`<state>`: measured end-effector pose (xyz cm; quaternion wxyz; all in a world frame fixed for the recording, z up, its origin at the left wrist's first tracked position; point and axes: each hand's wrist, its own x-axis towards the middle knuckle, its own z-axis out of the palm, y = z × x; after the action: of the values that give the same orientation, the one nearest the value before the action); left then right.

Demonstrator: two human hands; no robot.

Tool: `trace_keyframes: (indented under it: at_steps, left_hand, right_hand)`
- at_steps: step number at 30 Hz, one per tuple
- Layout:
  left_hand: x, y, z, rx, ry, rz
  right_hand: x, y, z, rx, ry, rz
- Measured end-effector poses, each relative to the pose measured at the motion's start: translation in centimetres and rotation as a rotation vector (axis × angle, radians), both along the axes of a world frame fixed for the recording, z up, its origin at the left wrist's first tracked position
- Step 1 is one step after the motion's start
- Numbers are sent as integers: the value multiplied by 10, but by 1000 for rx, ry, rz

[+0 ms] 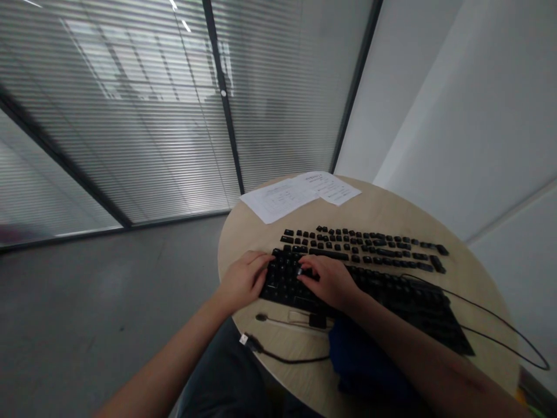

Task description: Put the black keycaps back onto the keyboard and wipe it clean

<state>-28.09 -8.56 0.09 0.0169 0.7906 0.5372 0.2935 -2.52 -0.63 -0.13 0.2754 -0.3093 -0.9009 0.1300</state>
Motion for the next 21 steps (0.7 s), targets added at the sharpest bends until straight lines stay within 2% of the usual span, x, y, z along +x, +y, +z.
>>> trace_keyframes:
  at_steps: [12,21]
  left_hand:
    - [-1,0,-1,-19,-5,-5]
    - [0,-1,-1,-27,-4,-5]
  right_hand:
    - [-3,-1,0,243,-18,90]
    - [-3,1,1,273,36,110]
